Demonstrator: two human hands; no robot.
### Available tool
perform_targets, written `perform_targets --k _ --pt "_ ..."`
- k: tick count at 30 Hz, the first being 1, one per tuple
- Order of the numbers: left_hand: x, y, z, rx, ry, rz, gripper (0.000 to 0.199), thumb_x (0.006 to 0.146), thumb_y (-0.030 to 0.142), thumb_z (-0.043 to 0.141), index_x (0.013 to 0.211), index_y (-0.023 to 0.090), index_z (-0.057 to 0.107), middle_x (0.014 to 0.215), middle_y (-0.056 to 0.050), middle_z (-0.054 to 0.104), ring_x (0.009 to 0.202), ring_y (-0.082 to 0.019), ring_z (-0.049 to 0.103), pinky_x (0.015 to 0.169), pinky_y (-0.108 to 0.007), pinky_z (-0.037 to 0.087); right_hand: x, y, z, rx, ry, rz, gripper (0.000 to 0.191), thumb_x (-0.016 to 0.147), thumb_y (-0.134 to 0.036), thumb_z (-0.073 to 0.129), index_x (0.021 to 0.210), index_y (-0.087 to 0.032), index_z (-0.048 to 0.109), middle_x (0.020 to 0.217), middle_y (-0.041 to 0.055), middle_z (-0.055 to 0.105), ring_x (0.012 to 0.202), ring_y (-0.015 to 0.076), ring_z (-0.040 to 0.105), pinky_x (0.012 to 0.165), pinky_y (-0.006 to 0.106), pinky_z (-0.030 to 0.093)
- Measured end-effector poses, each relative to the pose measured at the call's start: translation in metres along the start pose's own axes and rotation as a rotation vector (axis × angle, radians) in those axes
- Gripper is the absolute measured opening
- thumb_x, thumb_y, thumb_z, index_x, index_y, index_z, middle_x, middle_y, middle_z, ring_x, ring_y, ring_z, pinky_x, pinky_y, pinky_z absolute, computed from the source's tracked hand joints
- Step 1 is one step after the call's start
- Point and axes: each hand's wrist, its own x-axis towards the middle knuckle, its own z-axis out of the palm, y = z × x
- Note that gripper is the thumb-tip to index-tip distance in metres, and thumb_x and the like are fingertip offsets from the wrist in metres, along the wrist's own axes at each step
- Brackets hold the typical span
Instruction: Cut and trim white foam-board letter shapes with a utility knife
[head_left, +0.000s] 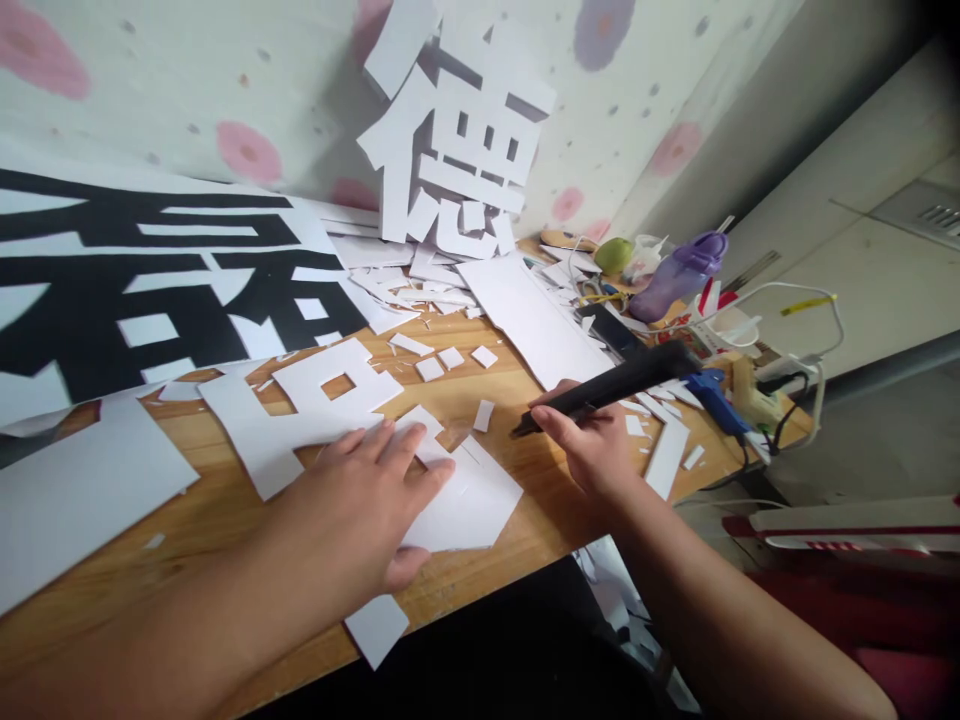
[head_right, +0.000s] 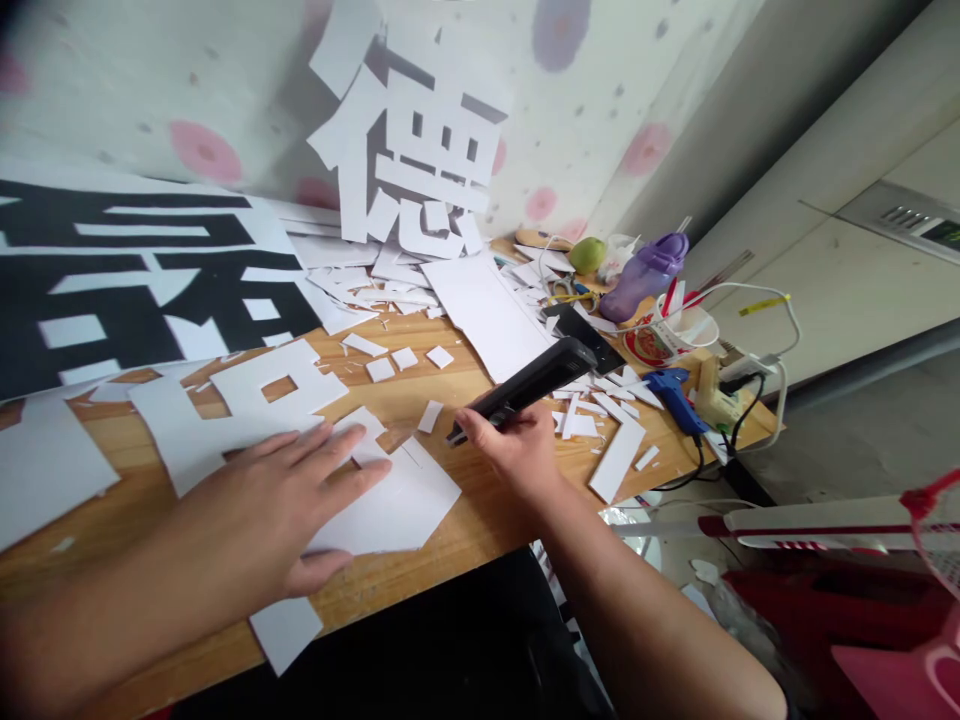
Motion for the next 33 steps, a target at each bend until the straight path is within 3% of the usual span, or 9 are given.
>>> perform_targets --k 4,7,10,14,24,33 --pt "-0.002 0.006 0.001 0.026 0.037 -0.054 0.064 0.069 0.041 0.076 0.129 0.025 0.060 0.141 -0.021 0.052 0.122 -0.043 0.054 0.101 -0.057 0.043 -0.004 -0.001 0.016 0.057 0.136 0.037 0.019 0.067 -0.031 0.079 0.077 -0.021 0.068 0.056 -0.0032 0.063 0.050 0.0145 0.060 0.048 0.026 0.050" --pt "-0.004 0.006 0.001 0.020 0.060 -0.071 0.065 0.067 0.044 0.079 0.127 0.024 0.062 0.139 -0.020 0.054 0.117 -0.042 0.058 0.101 -0.058 0.043 -0.001 -0.001 0.029 0.127 0.158 0.039 0.027 0.061 -0.030 0.082 0.078 -0.022 0.063 0.057 -0.0056 0.059 0.051 0.0131 0.058 0.048 0.025 0.050" --pt "-0.004 0.004 0.002 -0.005 0.115 -0.058 0.062 0.066 0.046 0.081 0.122 0.024 0.065 0.139 -0.018 0.055 0.117 -0.040 0.059 0.105 -0.060 0.039 0.002 0.000 0.038 0.168 0.107 0.018 0.030 0.061 -0.028 0.079 0.080 -0.023 0.057 0.063 -0.0059 0.059 0.055 0.0129 0.059 0.052 0.026 0.051" --pt "-0.002 0.000 0.008 -0.045 0.176 0.012 0.066 0.066 0.051 0.080 0.122 0.021 0.064 0.141 -0.022 0.051 0.131 -0.040 0.047 0.109 -0.060 0.036 0.001 0.002 0.044 0.061 0.029 -0.063 0.028 0.067 -0.025 0.075 0.088 -0.024 0.056 0.071 -0.0039 0.061 0.058 0.0130 0.059 0.053 0.026 0.051" --pt "0.003 0.001 0.008 -0.018 -0.022 0.005 0.074 0.071 0.053 0.075 0.132 0.015 0.058 0.146 -0.029 0.041 0.134 -0.044 0.040 0.105 -0.056 0.042 0.003 0.004 0.052 -0.217 -0.157 -0.206 0.024 0.076 -0.035 0.076 0.088 -0.023 0.058 0.074 -0.0018 0.066 0.062 0.0128 0.061 0.055 0.024 0.050" --pt "0.004 0.002 0.008 -0.011 -0.003 0.018 0.081 0.068 0.057 0.076 0.135 0.015 0.056 0.145 -0.031 0.039 0.134 -0.044 0.040 0.105 -0.057 0.042 -0.007 -0.006 0.048 -0.361 -0.206 -0.288 0.020 0.079 -0.033 0.072 0.086 -0.022 0.056 0.069 -0.0020 0.068 0.057 0.0119 0.063 0.055 0.022 0.050"
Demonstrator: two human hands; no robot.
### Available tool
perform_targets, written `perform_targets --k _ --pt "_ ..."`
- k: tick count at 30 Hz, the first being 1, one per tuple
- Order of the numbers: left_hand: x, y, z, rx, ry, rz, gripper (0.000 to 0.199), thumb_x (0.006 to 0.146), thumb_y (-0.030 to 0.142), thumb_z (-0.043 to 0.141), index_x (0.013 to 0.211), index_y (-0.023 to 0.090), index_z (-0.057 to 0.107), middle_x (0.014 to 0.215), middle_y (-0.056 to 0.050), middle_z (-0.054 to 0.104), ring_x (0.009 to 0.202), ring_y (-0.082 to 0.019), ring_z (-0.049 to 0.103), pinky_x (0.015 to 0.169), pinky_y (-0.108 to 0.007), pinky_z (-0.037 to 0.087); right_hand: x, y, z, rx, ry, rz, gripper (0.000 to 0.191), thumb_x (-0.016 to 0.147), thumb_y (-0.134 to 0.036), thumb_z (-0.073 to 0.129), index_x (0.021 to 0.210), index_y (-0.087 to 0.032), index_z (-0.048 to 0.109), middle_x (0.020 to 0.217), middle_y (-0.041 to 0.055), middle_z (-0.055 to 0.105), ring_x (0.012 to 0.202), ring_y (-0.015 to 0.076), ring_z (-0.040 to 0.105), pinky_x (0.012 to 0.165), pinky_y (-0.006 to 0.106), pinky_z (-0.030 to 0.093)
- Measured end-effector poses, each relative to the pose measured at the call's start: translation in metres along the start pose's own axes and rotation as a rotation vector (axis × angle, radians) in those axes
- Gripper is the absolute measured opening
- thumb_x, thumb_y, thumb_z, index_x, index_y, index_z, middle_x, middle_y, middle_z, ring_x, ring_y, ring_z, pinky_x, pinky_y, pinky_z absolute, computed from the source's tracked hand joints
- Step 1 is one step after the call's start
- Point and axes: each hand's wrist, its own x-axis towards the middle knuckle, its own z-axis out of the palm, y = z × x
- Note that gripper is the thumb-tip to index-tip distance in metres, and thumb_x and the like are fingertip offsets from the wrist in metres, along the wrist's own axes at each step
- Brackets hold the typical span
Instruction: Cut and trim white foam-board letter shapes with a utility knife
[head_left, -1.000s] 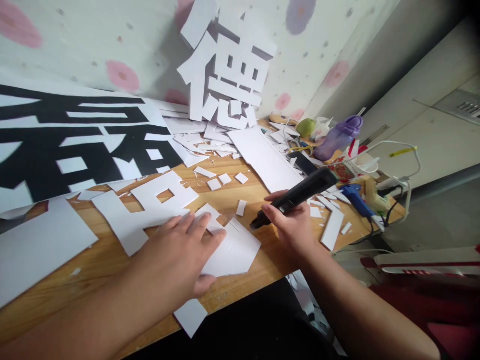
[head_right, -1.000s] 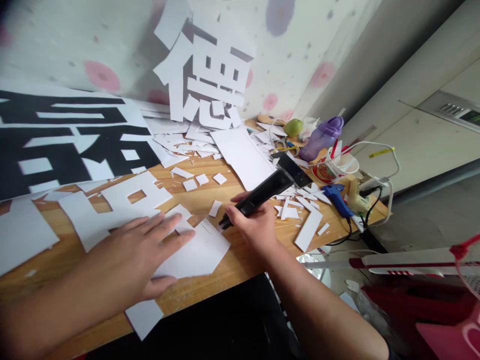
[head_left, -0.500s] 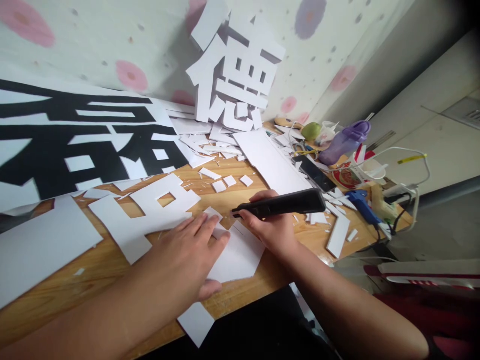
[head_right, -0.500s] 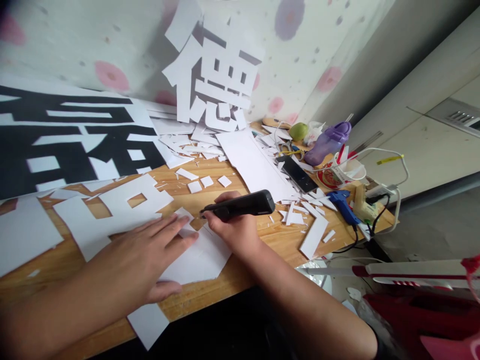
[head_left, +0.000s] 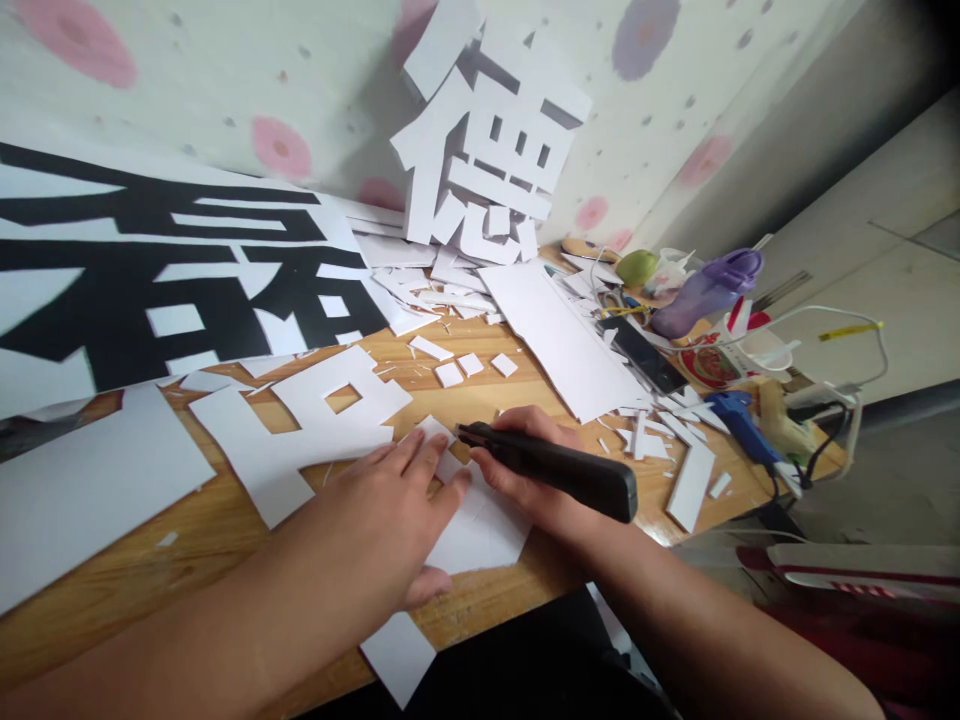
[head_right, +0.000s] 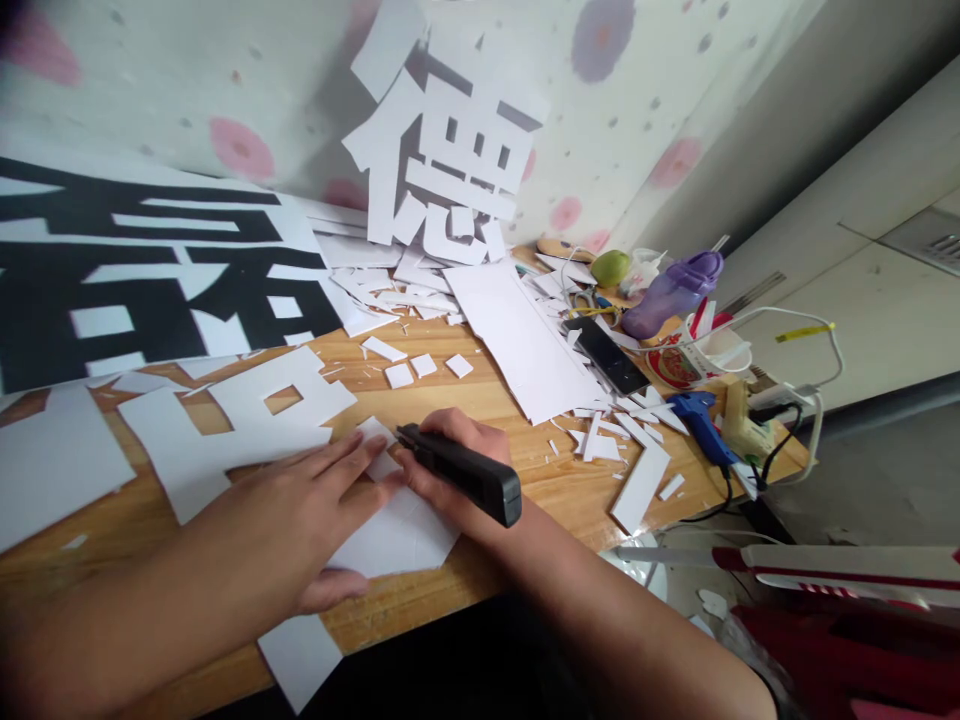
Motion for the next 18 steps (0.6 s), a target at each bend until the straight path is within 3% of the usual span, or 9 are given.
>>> perform_targets --k 13,18 --pt "0.001 -0.002 0.001 -0.024 -0.027 0.001 0.080 0.069 0.058 0.075 0.132 0.013 0.058 0.145 -0.030 0.041 0.134 -0.045 0.040 0.105 -0.058 0.041 -0.007 0.002 -0.004 -0.124 -0.054 -0.381 0.012 0.085 -0.022 0.063 0.090 -0.021 0.053 0.064 -0.0008 0.064 0.051 0.0118 0.057 0.051 0.022 0.045" --pt "0.001 -0.002 -0.002 -0.050 -0.010 0.002 0.080 0.067 0.055 0.078 0.132 0.014 0.058 0.143 -0.030 0.043 0.134 -0.045 0.041 0.104 -0.058 0.042 -0.012 0.002 -0.005 -0.146 -0.041 -0.399 0.010 0.084 -0.021 0.062 0.089 -0.023 0.053 0.065 0.0003 0.066 0.052 0.0136 0.060 0.051 0.024 0.047"
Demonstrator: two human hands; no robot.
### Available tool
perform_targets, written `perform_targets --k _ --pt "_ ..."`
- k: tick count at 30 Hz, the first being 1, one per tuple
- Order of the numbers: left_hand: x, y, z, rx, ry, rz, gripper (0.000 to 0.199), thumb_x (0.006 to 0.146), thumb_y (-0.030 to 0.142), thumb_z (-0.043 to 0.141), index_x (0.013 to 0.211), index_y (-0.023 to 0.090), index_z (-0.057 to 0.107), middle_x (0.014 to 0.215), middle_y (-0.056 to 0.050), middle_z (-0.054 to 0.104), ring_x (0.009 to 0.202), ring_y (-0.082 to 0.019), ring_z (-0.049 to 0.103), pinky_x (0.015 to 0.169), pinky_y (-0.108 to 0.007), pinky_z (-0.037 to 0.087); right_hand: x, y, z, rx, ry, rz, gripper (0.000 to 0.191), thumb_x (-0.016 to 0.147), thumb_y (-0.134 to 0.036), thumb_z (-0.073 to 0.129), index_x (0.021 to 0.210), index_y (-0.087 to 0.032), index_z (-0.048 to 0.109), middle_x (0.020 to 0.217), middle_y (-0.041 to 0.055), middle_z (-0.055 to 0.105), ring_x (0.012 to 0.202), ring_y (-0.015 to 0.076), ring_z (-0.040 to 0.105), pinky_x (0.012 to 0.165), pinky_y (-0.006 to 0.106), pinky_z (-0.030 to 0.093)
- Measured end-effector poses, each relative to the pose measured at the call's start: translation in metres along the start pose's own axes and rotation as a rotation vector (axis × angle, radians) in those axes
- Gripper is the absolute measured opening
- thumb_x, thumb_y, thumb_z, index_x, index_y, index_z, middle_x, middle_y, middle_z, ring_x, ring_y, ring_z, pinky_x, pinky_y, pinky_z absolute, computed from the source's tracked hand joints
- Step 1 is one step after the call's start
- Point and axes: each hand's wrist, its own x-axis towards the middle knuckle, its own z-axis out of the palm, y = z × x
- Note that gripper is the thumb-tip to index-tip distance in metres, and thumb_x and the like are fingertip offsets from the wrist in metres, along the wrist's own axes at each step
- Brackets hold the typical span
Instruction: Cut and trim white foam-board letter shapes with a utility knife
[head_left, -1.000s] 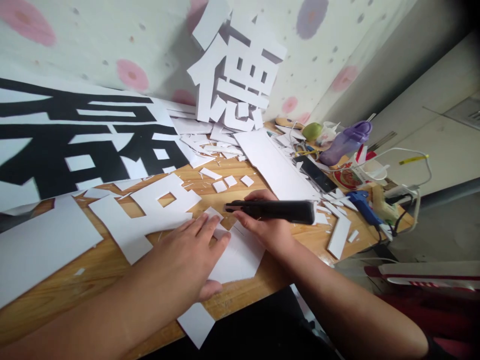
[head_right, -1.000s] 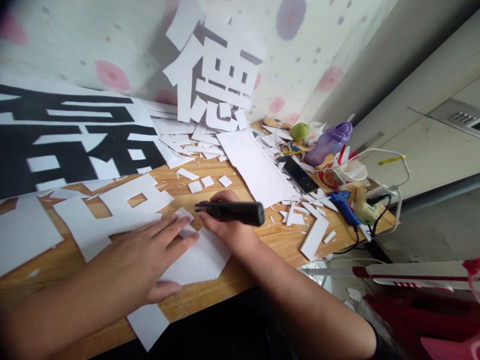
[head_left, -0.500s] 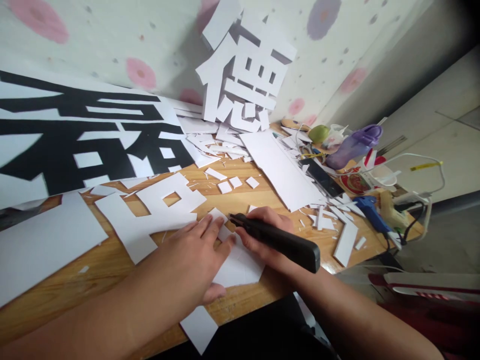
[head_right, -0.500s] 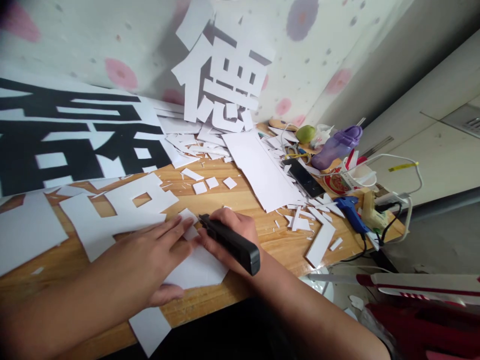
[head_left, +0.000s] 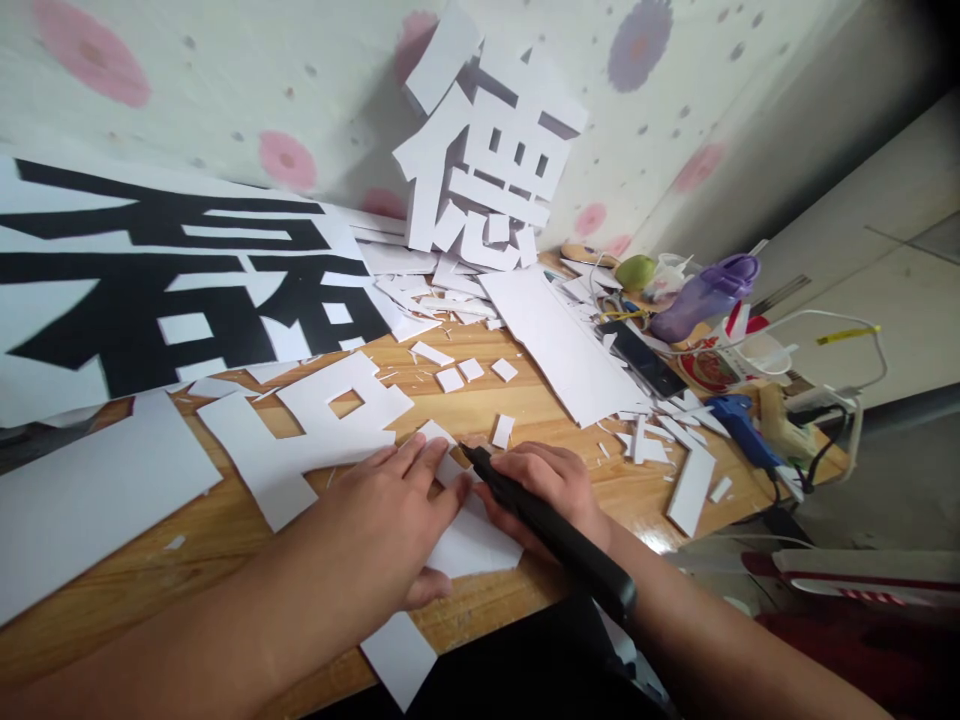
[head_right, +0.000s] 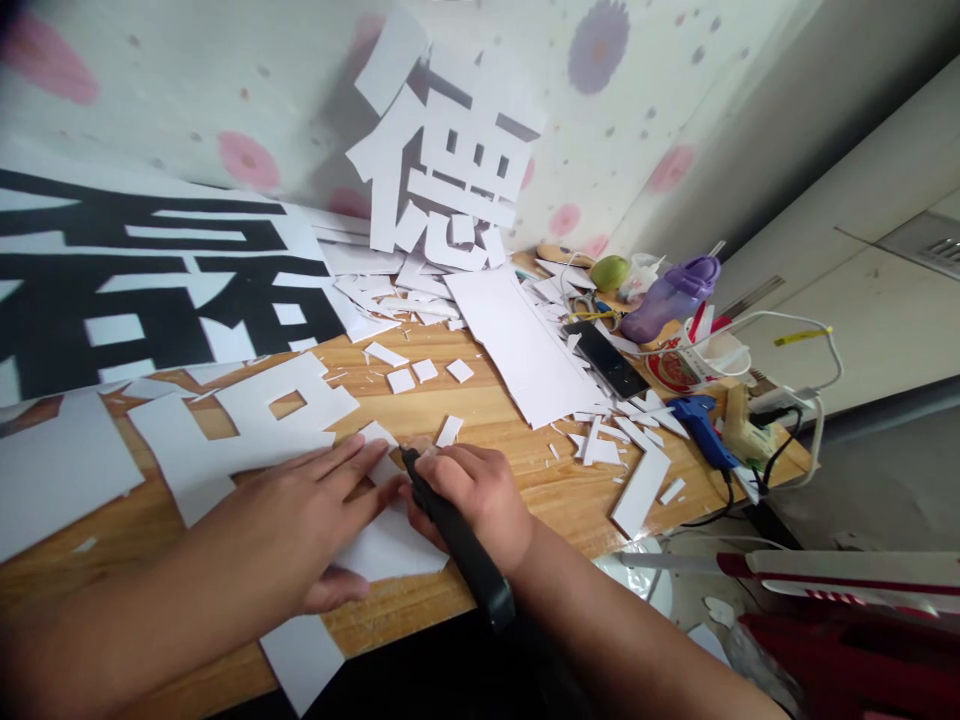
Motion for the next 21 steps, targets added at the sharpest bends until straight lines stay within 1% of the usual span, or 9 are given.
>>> perform_targets --k 2,6,7,9,11,14,17,21 --pt "-0.001 0.000 0.000 0.000 0.001 0.005 0.081 0.066 0.055 0.079 0.133 0.014 0.058 0.144 -0.030 0.042 0.133 -0.046 0.042 0.104 -0.059 0.042 -0.003 -0.001 -0.003 -0.022 0.038 0.067 0.012 0.083 -0.025 0.064 0.090 -0.024 0.054 0.066 -0.0008 0.067 0.052 0.0139 0.062 0.051 0.024 0.048" --pt "-0.001 -0.001 0.002 -0.005 0.033 0.004 0.080 0.065 0.053 0.080 0.132 0.015 0.058 0.144 -0.028 0.043 0.133 -0.045 0.043 0.105 -0.058 0.042 -0.007 0.003 -0.014 -0.096 0.171 0.324 0.016 0.080 -0.031 0.068 0.089 -0.026 0.058 0.068 -0.0014 0.069 0.055 0.0154 0.065 0.054 0.027 0.051" --pt "-0.001 -0.001 0.002 -0.003 0.047 0.006 0.079 0.065 0.053 0.080 0.131 0.016 0.059 0.144 -0.028 0.044 0.132 -0.044 0.044 0.105 -0.057 0.042 -0.007 0.004 -0.018 -0.092 0.175 0.377 0.017 0.079 -0.033 0.069 0.091 -0.025 0.059 0.071 -0.0005 0.071 0.058 0.0163 0.067 0.055 0.028 0.052" --pt "-0.001 -0.001 0.002 0.004 0.069 0.010 0.076 0.065 0.053 0.080 0.129 0.017 0.060 0.143 -0.027 0.046 0.131 -0.043 0.045 0.104 -0.057 0.042 -0.007 0.008 -0.024 -0.045 0.128 0.442 0.021 0.080 -0.035 0.070 0.097 -0.026 0.062 0.081 0.0017 0.074 0.067 0.0181 0.070 0.060 0.029 0.055" --pt "-0.001 -0.001 0.002 0.014 0.082 0.006 0.074 0.065 0.052 0.080 0.129 0.020 0.061 0.142 -0.026 0.048 0.129 -0.044 0.048 0.103 -0.057 0.043 -0.007 0.010 -0.029 0.024 0.042 0.456 0.027 0.081 -0.037 0.071 0.104 -0.025 0.064 0.090 0.0030 0.075 0.076 0.0189 0.072 0.066 0.029 0.057" --pt "-0.001 0.000 0.001 0.019 0.081 -0.002 0.076 0.064 0.052 0.081 0.131 0.025 0.059 0.142 -0.025 0.049 0.127 -0.045 0.049 0.100 -0.058 0.045 -0.008 0.010 -0.031 0.082 -0.052 0.405 0.024 0.081 -0.033 0.071 0.102 -0.024 0.066 0.091 0.0031 0.076 0.078 0.0179 0.073 0.071 0.028 0.058" --pt "-0.001 0.000 0.003 0.022 0.095 0.005 0.075 0.065 0.055 0.079 0.132 0.027 0.059 0.142 -0.025 0.049 0.127 -0.045 0.049 0.100 -0.059 0.044 -0.009 0.009 -0.028 0.090 -0.085 0.344 0.019 0.082 -0.031 0.069 0.100 -0.023 0.068 0.089 0.0024 0.077 0.076 0.0172 0.073 0.072 0.027 0.058" --pt "-0.001 -0.001 0.007 0.016 0.106 0.009 0.077 0.065 0.053 0.080 0.133 0.027 0.058 0.144 -0.025 0.047 0.128 -0.047 0.048 0.098 -0.059 0.046 -0.010 0.010 -0.025 0.066 -0.104 0.335 0.020 0.083 -0.034 0.068 0.100 -0.024 0.068 0.091 0.0028 0.077 0.077 0.0182 0.074 0.075 0.030 0.058"
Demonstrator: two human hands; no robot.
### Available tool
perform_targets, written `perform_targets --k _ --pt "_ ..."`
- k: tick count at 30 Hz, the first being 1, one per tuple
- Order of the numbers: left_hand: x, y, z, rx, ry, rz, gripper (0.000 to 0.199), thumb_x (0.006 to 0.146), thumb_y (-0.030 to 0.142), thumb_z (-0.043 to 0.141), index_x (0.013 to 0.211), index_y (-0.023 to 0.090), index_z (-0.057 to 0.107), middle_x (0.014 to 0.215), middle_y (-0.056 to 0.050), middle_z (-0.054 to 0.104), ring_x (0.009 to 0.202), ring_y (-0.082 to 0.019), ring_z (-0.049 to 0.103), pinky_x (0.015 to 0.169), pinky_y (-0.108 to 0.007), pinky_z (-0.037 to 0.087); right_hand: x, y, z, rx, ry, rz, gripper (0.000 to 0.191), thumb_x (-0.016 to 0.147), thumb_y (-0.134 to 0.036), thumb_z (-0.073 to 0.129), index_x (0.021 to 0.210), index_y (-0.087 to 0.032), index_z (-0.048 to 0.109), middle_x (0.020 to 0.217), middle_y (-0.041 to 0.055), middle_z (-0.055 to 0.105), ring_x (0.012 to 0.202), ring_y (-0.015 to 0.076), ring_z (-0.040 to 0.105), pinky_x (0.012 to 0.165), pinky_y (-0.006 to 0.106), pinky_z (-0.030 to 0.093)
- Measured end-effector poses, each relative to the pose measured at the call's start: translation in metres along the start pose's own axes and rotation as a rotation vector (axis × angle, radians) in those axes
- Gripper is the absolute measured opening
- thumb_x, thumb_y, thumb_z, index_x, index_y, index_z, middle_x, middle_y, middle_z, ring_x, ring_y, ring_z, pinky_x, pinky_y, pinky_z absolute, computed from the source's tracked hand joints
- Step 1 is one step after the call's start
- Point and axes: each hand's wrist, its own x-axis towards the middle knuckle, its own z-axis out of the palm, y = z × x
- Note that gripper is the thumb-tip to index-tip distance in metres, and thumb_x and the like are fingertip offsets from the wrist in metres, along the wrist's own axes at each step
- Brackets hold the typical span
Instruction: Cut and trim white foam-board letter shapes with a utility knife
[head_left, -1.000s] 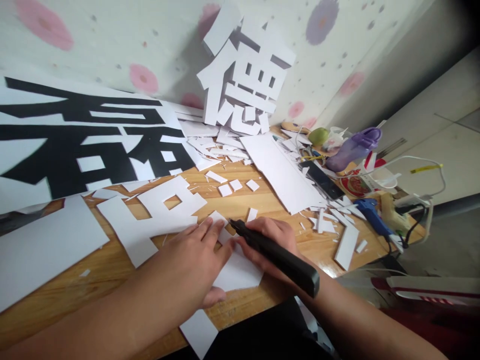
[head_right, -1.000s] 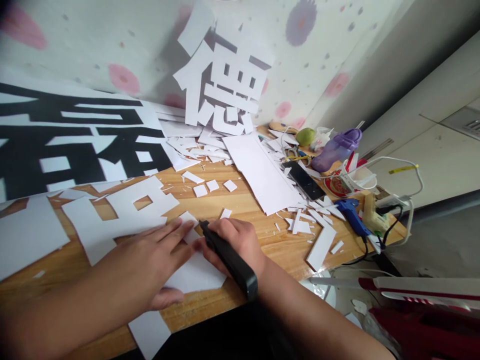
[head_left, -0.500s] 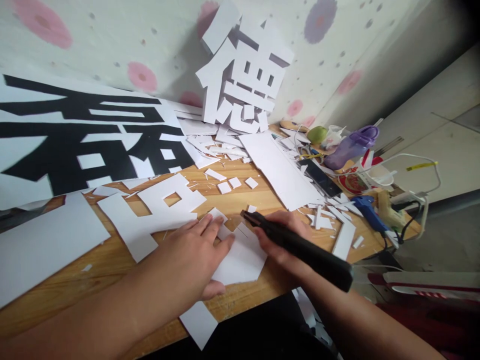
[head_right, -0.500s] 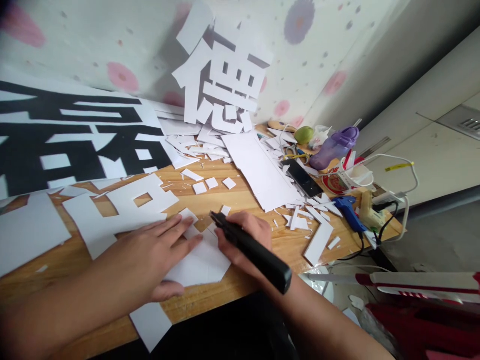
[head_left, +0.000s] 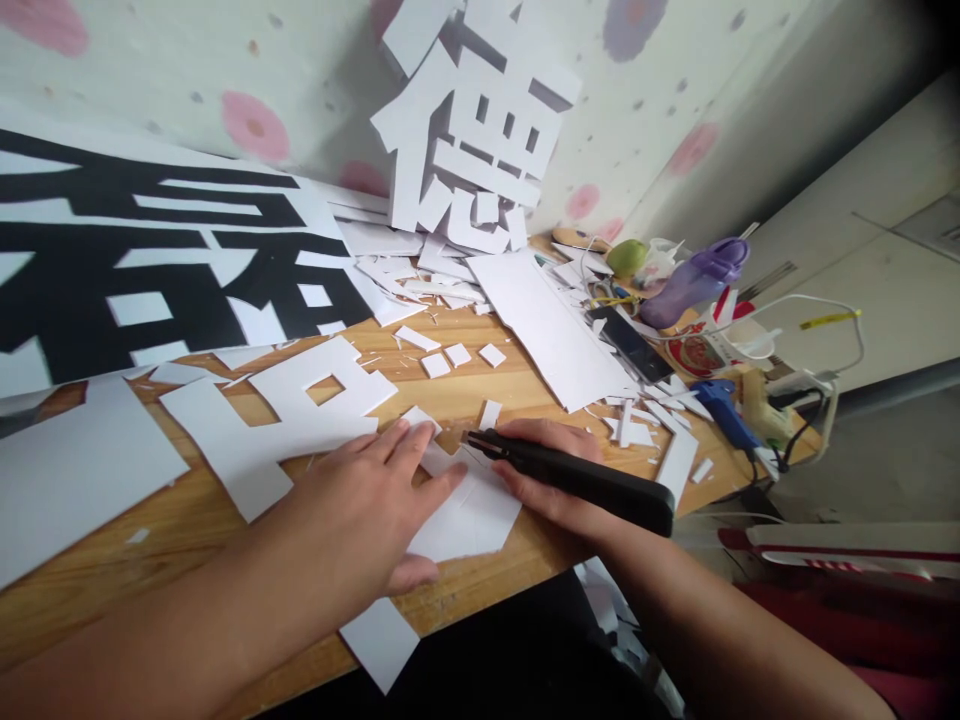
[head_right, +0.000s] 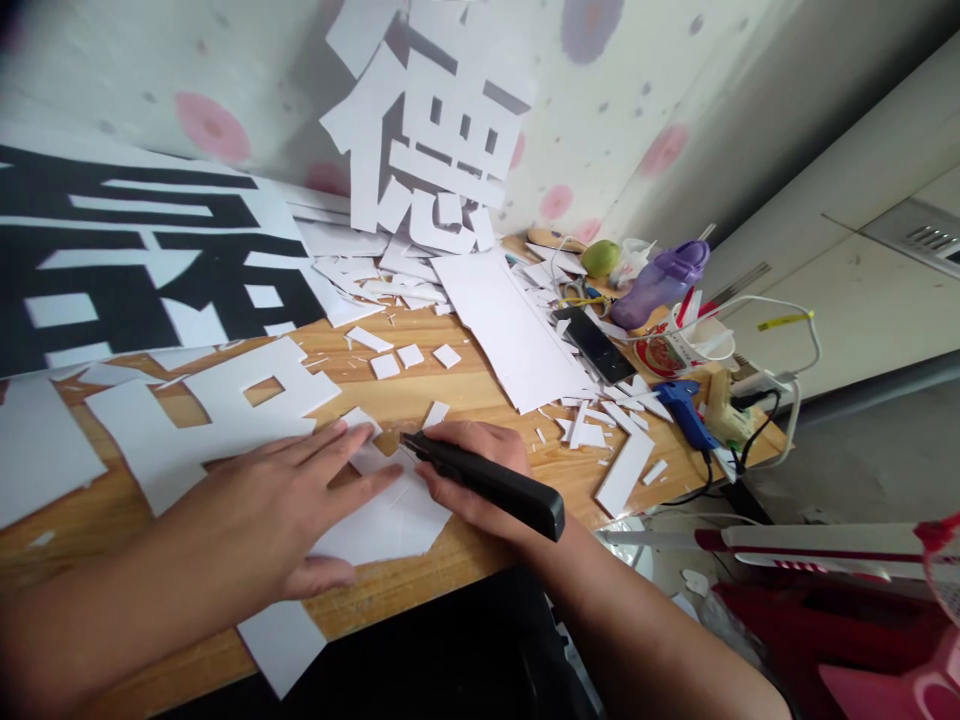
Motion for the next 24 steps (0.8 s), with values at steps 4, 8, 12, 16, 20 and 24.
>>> perform_targets --k 4,8,12,16,20,24 --pt "-0.001 -0.001 0.003 -0.007 0.001 0.012 0.078 0.065 0.052 0.080 0.134 0.026 0.056 0.145 -0.026 0.045 0.130 -0.047 0.045 0.098 -0.061 0.046 0.001 0.000 0.000 0.014 -0.005 -0.025 0.019 0.085 -0.035 0.067 0.100 -0.024 0.068 0.090 0.0026 0.077 0.078 0.0176 0.074 0.075 0.029 0.058" --pt "-0.001 -0.001 0.004 -0.014 0.001 0.003 0.078 0.064 0.052 0.081 0.134 0.026 0.057 0.145 -0.026 0.044 0.130 -0.048 0.045 0.098 -0.061 0.045 0.001 0.002 0.001 0.018 -0.008 -0.051 0.017 0.085 -0.033 0.067 0.099 -0.024 0.068 0.086 0.0019 0.076 0.074 0.0167 0.073 0.072 0.028 0.057" --pt "0.000 -0.001 0.003 -0.013 -0.008 0.002 0.078 0.064 0.052 0.080 0.134 0.026 0.057 0.145 -0.024 0.046 0.130 -0.047 0.046 0.098 -0.060 0.046 0.000 0.006 0.003 -0.002 -0.020 -0.078 0.018 0.084 -0.033 0.067 0.100 -0.024 0.067 0.086 0.0024 0.076 0.073 0.0167 0.072 0.069 0.027 0.057" --pt "-0.001 0.000 0.002 0.029 -0.007 0.017 0.077 0.066 0.054 0.079 0.133 0.024 0.058 0.144 -0.028 0.045 0.129 -0.048 0.046 0.096 -0.060 0.047 -0.001 0.010 0.003 -0.001 -0.028 -0.119 0.019 0.084 -0.032 0.068 0.101 -0.023 0.065 0.085 0.0022 0.075 0.071 0.0157 0.071 0.067 0.026 0.056" --pt "-0.001 0.001 0.002 0.044 -0.002 0.013 0.077 0.066 0.052 0.079 0.134 0.024 0.057 0.145 -0.028 0.043 0.130 -0.047 0.045 0.096 -0.060 0.048 0.000 0.011 0.003 0.004 -0.029 -0.200 0.022 0.085 -0.031 0.066 0.106 -0.023 0.063 0.089 0.0037 0.075 0.074 0.0162 0.071 0.069 0.026 0.055" --pt "-0.001 0.002 0.002 0.031 -0.021 -0.011 0.076 0.067 0.051 0.078 0.135 0.025 0.056 0.146 -0.027 0.041 0.132 -0.047 0.043 0.096 -0.059 0.048 0.003 0.012 0.000 -0.018 -0.055 -0.294 0.022 0.086 -0.028 0.065 0.106 -0.021 0.061 0.082 0.0035 0.073 0.067 0.0147 0.068 0.062 0.024 0.053"
